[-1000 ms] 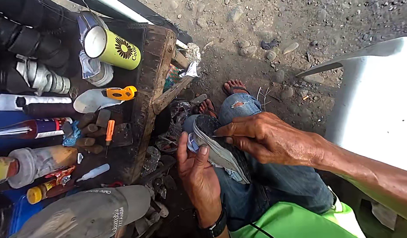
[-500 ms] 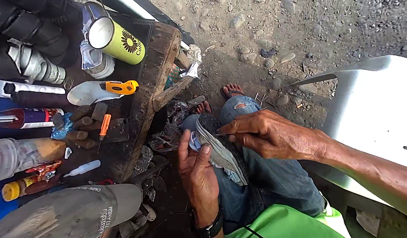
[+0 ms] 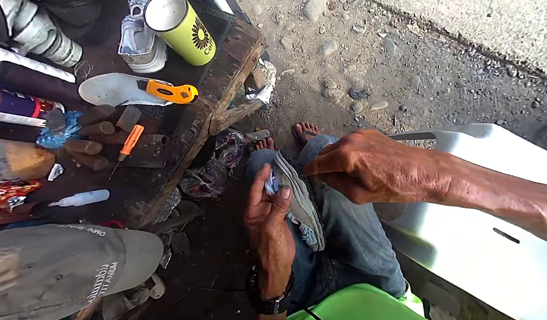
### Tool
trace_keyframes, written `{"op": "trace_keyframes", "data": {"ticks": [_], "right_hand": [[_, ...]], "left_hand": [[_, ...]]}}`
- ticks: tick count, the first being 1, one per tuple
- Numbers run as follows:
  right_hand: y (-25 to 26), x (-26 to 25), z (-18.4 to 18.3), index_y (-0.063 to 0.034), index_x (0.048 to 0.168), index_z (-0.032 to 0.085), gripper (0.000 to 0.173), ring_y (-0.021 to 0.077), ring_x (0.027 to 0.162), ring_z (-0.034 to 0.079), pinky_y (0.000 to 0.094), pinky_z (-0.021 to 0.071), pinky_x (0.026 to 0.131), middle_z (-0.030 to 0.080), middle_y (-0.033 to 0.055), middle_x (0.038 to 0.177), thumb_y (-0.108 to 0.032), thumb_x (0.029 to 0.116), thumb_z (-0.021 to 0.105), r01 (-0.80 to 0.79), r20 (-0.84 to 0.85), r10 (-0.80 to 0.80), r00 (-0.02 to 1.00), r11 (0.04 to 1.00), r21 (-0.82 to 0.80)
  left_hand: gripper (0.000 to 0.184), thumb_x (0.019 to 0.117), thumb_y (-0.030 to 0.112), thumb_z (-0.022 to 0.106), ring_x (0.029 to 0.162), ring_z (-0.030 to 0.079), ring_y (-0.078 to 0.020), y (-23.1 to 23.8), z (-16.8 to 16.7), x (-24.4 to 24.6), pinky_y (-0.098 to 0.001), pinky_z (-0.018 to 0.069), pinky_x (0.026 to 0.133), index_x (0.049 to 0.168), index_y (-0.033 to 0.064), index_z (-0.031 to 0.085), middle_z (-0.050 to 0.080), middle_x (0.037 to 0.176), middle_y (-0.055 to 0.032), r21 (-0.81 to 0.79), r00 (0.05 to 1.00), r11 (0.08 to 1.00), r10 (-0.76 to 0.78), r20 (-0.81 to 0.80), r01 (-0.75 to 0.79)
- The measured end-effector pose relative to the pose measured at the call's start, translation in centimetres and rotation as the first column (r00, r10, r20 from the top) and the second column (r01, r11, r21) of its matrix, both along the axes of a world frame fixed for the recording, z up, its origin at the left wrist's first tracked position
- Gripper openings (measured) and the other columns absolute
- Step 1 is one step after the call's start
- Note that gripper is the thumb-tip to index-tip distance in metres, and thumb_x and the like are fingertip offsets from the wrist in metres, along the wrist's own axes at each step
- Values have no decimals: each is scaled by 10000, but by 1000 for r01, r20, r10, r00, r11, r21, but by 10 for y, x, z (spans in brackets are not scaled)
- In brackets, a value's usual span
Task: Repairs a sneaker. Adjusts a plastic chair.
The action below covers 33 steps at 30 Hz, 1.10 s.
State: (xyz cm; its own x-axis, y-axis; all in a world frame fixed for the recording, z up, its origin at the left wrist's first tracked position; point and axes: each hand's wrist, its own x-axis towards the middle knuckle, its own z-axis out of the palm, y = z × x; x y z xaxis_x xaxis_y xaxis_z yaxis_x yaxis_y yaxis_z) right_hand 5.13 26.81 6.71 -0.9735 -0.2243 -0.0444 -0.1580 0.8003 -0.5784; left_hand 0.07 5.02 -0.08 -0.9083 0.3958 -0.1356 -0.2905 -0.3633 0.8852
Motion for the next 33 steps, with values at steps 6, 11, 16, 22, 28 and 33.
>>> {"op": "trace_keyframes", "data": {"ticks": [6,11,16,22,28,33], "right_hand": [[-6,-14,11,-227,917,729,206,81,610,575,332,425,509,578,-84,669,-282,972,538,-31,55,27,998,997,76],[-4,-12,13,-227,972,736,241,91,629,597,341,447,516,600,-73,702,-300,998,508,-42,58,35,998,991,126],[-2,-7,17,-230,1067,721,286,112,630,607,334,449,512,605,-55,727,-338,1048,457,-72,81,58,995,981,180],[-12,-13,26,-226,996,714,262,122,595,589,344,424,491,571,-55,671,-335,1020,477,-77,118,51,992,970,232],[-25,-21,33,-204,876,670,229,135,573,571,343,400,473,530,-49,632,-324,995,515,-98,184,43,982,947,305],[-30,-30,38,-198,820,656,212,132,550,560,343,392,469,516,-50,603,-313,968,555,-118,234,39,971,936,331]], "left_hand": [[438,914,-100,607,1079,672,-156,2,-1,1,-301,566,949,1349,-51,607,664,1290,-126,8,1000,1000,3,-14,-3],[430,905,-96,644,1063,691,-184,-4,0,-5,-325,586,930,1333,-65,615,683,1253,-149,29,998,998,-61,-34,62],[501,942,-59,620,1033,713,-188,-14,6,-6,-302,622,878,1408,-170,471,633,1330,-209,-186,917,969,-218,-334,163],[588,953,58,640,930,726,-102,-12,13,4,-265,631,796,1468,-138,432,667,1286,-206,-458,819,889,-276,-504,19],[561,903,-9,635,897,725,-82,-1,11,11,-238,620,794,1419,-165,479,692,1230,-222,-438,814,893,-179,-553,-101],[512,905,-21,615,959,724,-95,3,10,13,-236,614,831,1383,-172,515,671,1263,-247,-418,810,898,-141,-570,-139]]}}
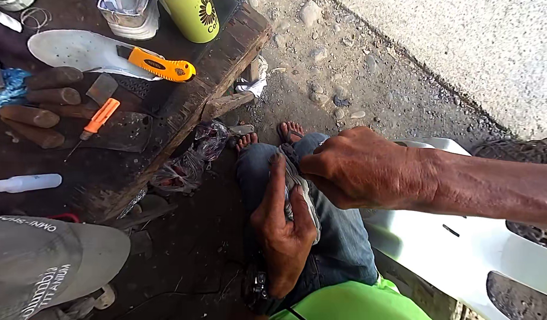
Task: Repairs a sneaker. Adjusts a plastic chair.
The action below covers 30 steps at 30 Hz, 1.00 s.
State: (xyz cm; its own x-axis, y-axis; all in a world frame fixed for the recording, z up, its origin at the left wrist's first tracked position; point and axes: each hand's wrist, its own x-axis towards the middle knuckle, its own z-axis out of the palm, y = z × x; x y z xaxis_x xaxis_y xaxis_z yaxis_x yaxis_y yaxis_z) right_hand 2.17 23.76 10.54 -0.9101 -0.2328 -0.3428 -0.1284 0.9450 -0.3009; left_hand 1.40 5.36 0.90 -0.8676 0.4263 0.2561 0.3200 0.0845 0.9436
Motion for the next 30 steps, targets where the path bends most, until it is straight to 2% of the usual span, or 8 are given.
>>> {"op": "trace_keyframes", "data": {"ticks": [5,12,16,20,23,26,28,30], "right_hand": [[-8,-9,6,-196,795,658,205,133,542,549,348,383,471,509,-54,592,-306,956,594,5,37,-6,999,1000,11],[-22,-25,11,-190,778,650,164,145,560,542,356,372,485,514,-45,613,-311,880,694,22,66,-23,998,1000,11],[-28,-29,10,-185,727,606,230,142,532,523,355,362,467,490,-49,588,-342,799,757,46,79,-49,996,998,31],[-9,-13,2,-183,760,616,170,135,523,539,362,395,464,493,-55,572,-288,888,652,35,22,-35,999,999,4],[12,11,-8,-193,895,674,159,127,576,590,363,451,478,573,-50,678,-287,973,572,63,-55,-65,996,997,-40],[18,25,-22,-189,934,692,199,127,589,599,360,455,468,597,-40,734,-300,997,540,65,-177,-82,981,993,-99],[21,27,-28,-182,935,701,199,135,585,600,363,448,460,606,-32,743,-295,989,547,60,-229,-86,970,991,-120],[24,31,-34,-181,938,701,206,133,601,609,367,464,475,615,-34,753,-303,998,546,55,-254,-87,963,990,-132]], "left_hand": [[460,890,0,614,813,674,-56,3,-3,0,-202,586,735,1324,-152,588,712,1030,-176,4,999,999,40,-33,-40],[441,896,35,603,704,605,-34,3,-8,-3,-175,534,641,1305,-129,616,673,873,-103,7,998,998,59,-35,-59],[544,888,25,603,788,673,-65,0,-10,-4,-228,591,721,1400,-140,521,718,1015,-156,14,1000,1000,18,8,-19],[723,926,40,642,924,717,-138,-12,-5,-12,-306,628,811,1545,-109,299,683,1195,-193,47,983,991,-128,130,123],[730,930,6,643,982,720,-191,-19,3,-16,-352,627,888,1537,-133,263,693,1136,-168,211,939,963,-221,262,168],[718,953,-10,600,1068,675,-213,-24,-1,-19,-372,560,992,1559,-102,226,662,1172,-161,447,848,879,-358,390,165],[694,952,-15,597,1069,697,-233,-28,-4,-19,-388,574,984,1538,-129,244,693,1159,-174,435,862,885,-343,372,164],[640,971,28,602,983,723,-232,-38,-9,-24,-386,612,880,1516,-125,303,732,1082,-145,336,920,931,-252,300,145]]}}
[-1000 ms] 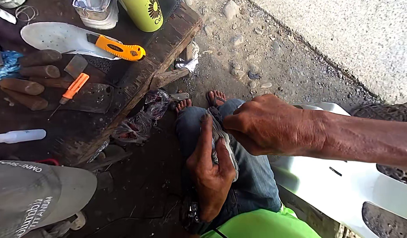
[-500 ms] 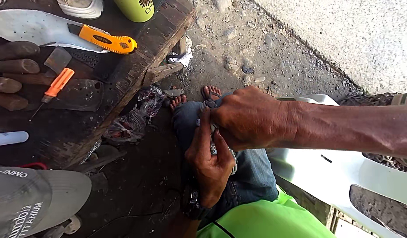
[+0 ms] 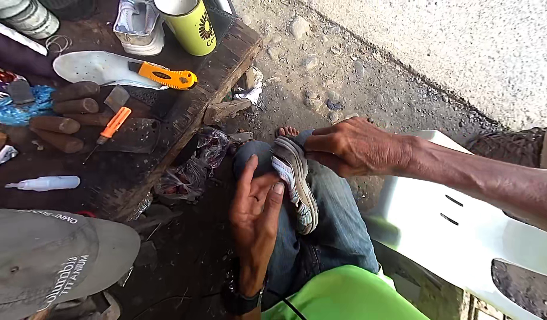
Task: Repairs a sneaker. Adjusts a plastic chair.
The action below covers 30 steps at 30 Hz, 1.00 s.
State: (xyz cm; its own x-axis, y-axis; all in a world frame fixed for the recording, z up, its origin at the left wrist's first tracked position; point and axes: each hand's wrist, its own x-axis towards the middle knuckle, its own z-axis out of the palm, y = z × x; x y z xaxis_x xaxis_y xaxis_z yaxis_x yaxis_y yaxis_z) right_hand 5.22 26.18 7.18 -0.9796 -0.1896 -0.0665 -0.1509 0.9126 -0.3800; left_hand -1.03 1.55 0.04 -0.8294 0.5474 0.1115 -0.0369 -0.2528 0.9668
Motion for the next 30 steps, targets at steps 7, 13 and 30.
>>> {"op": "trace_keyframes", "data": {"ticks": [7,13,30], "right_hand": [[20,9,-16,-168,987,737,263,109,673,647,363,512,536,671,-39,816,-314,1026,522,-25,-62,17,998,991,-128],[26,16,-24,-158,1005,755,282,100,688,642,341,511,563,680,-33,826,-329,1036,532,-8,-120,-13,993,985,-174],[21,2,-24,-177,996,726,303,196,708,688,459,537,553,695,17,852,-378,1030,501,-33,-105,16,994,986,-164]], "left_hand": [[345,948,251,703,823,669,-105,1,-9,-11,-255,569,673,1206,23,709,708,1065,-89,-468,871,876,-134,-473,-119],[99,915,211,754,1051,649,-138,-16,4,-23,-272,558,883,923,118,786,693,1154,-62,-255,868,967,-136,-478,11],[122,842,-59,610,849,650,-70,44,-21,6,-214,560,776,863,-30,727,671,874,-51,-69,987,989,126,-95,-133]]}}
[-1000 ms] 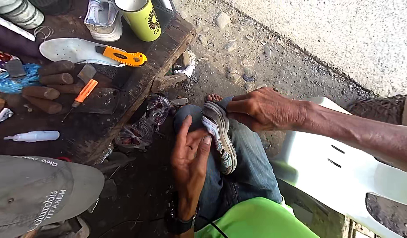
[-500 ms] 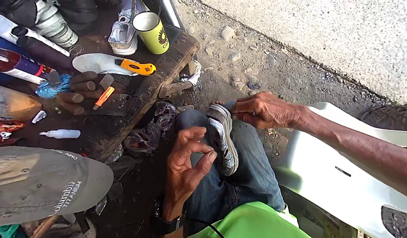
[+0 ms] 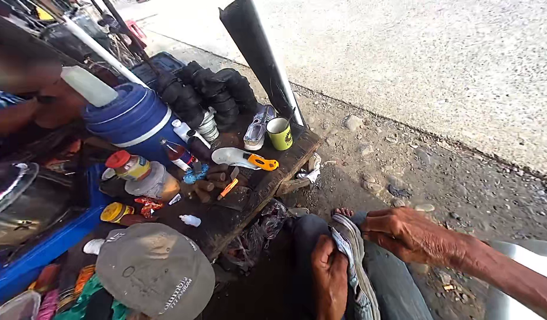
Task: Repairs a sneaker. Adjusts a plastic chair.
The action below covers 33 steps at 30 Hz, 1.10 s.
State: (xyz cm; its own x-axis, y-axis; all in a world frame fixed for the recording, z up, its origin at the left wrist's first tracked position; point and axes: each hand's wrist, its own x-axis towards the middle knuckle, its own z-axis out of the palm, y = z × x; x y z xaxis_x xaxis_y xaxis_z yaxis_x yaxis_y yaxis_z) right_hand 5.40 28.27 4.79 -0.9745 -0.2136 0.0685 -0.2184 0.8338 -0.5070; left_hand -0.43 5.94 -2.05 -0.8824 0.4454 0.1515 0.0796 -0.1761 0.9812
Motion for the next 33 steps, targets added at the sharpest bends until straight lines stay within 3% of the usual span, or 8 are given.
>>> {"op": "trace_keyframes", "data": {"ticks": [11,20,25,29,33], "right_hand": [[-6,-4,5,-167,925,709,265,246,685,689,503,518,525,686,39,814,-360,999,543,17,73,-24,997,996,90],[-9,-3,6,-154,916,701,264,252,696,693,506,526,544,687,50,804,-347,998,540,58,67,-64,996,995,83],[-16,-11,11,-140,995,710,296,289,748,705,528,543,606,702,77,851,-363,1033,520,121,115,-137,984,983,141],[-30,-27,30,-83,1213,641,316,399,888,705,606,540,745,711,176,978,-320,1066,492,70,336,-142,931,974,218],[-42,-22,25,26,1259,557,341,449,957,677,617,539,780,663,247,1062,-120,963,640,16,312,-77,947,981,193]], "left_hand": [[103,873,-74,632,872,679,-70,10,-11,10,-220,574,823,901,-62,730,714,891,-68,132,986,981,150,-77,-139],[107,900,-25,652,847,680,-77,-1,-10,0,-229,581,809,949,-59,742,712,886,-69,29,984,1000,17,-177,-12],[106,881,3,656,798,690,-76,-7,-2,-10,-228,599,758,936,-26,743,701,853,-63,-200,977,979,3,-214,-47],[104,878,36,642,755,659,-73,-14,2,-21,-234,574,713,879,11,743,677,813,-37,-300,984,954,-53,-169,0],[126,845,-67,606,781,663,-58,-17,5,-19,-227,573,753,895,-55,721,686,827,-64,-255,987,964,-109,-119,76]]}}
